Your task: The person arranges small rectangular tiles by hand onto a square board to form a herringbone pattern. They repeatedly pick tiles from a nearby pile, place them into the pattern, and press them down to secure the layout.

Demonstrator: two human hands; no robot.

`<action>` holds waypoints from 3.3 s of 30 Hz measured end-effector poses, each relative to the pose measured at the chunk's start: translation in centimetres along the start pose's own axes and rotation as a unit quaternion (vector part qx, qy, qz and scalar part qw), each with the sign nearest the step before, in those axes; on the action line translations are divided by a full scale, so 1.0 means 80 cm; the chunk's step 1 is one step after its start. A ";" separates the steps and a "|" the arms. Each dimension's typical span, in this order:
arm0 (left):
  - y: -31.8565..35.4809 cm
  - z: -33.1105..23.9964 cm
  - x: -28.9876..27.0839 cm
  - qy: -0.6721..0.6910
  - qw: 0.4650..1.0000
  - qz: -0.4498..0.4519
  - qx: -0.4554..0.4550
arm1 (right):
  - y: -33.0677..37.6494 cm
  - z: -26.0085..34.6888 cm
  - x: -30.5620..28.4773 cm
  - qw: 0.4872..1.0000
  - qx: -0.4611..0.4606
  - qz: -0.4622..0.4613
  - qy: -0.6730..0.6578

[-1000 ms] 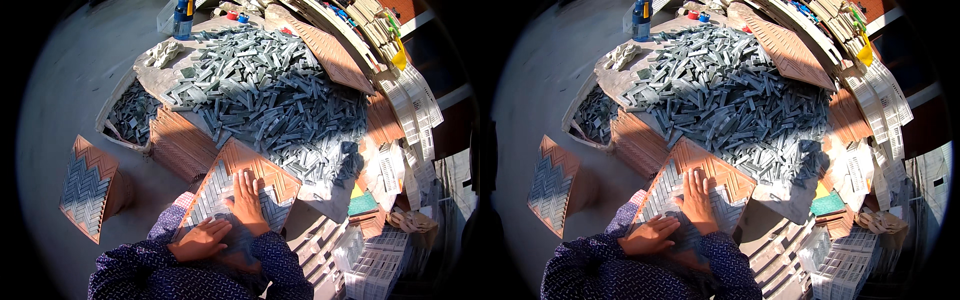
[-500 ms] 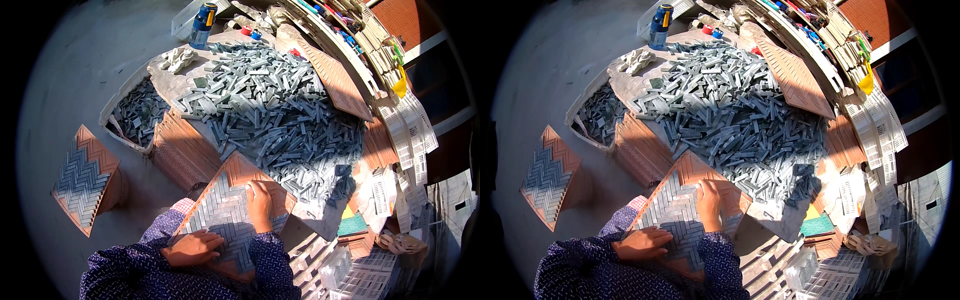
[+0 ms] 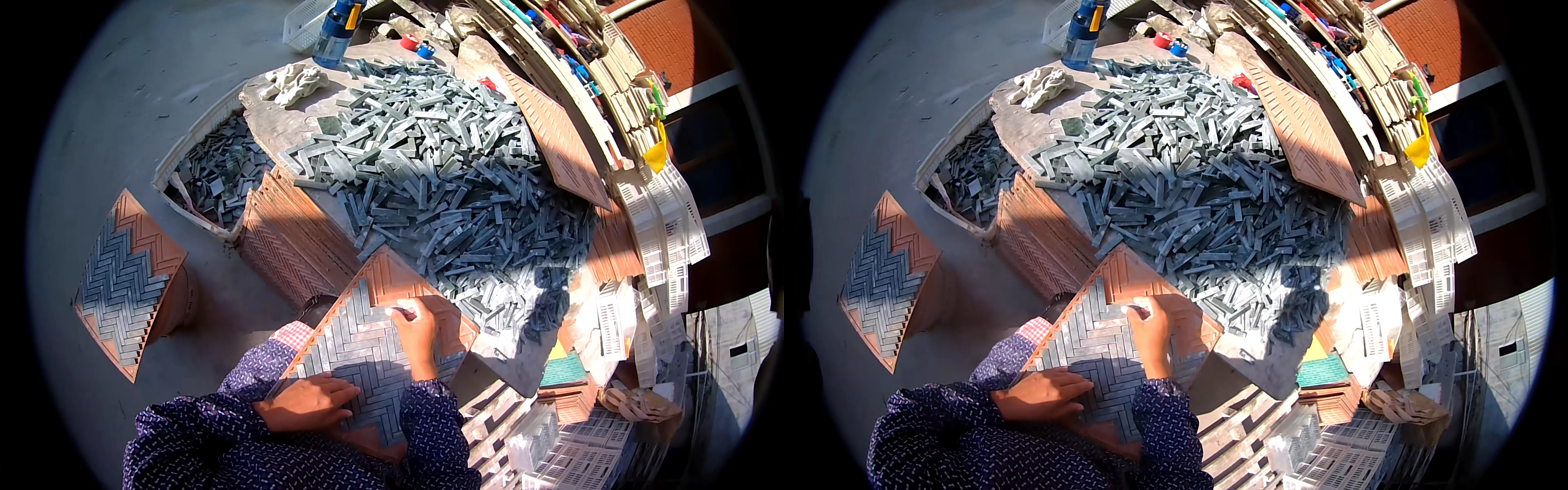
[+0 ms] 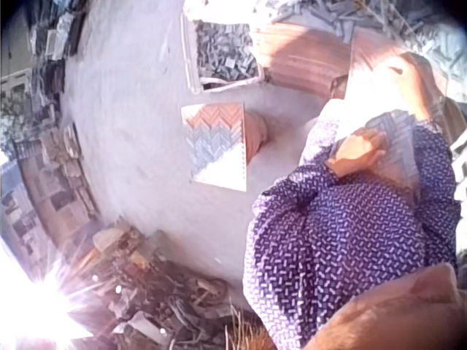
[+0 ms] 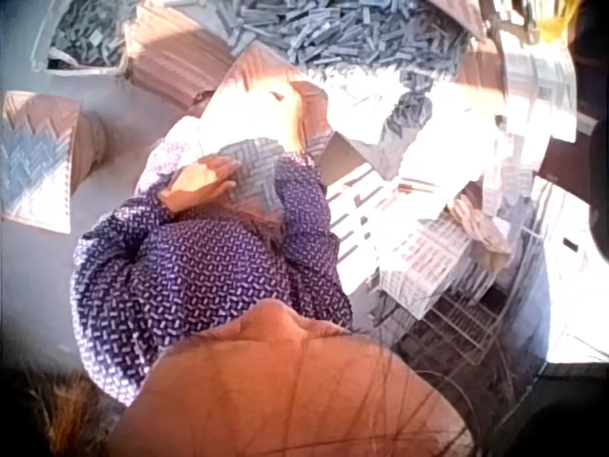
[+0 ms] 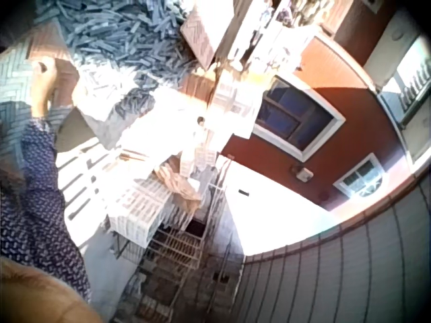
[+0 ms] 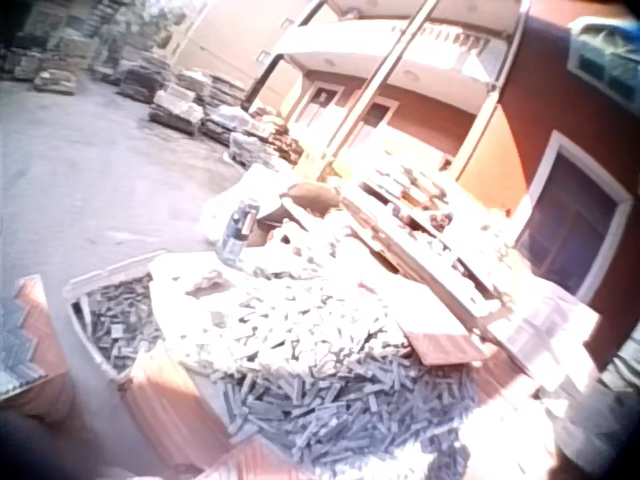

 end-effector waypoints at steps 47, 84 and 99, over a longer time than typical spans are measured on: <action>0.006 0.001 0.001 0.005 1.000 -0.015 0.002 | 0.027 0.013 -0.007 0.973 0.053 -0.040 0.222; 0.018 -0.005 0.001 0.009 1.000 0.022 0.010 | 0.055 0.067 0.061 0.925 -0.156 0.110 0.330; -0.044 0.075 -0.024 -0.251 0.961 -0.028 -0.115 | 0.131 0.013 -0.050 0.998 -0.007 -0.052 0.027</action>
Point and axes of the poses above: each hand's wrist, its own y-axis away from the middle knuckle, its own x-axis out of the palm, z = x × y, the point moved 2 cm from there along -y, towards the middle knuckle, and after that the axes turned 15 degrees about z, right-handed, at the moved point
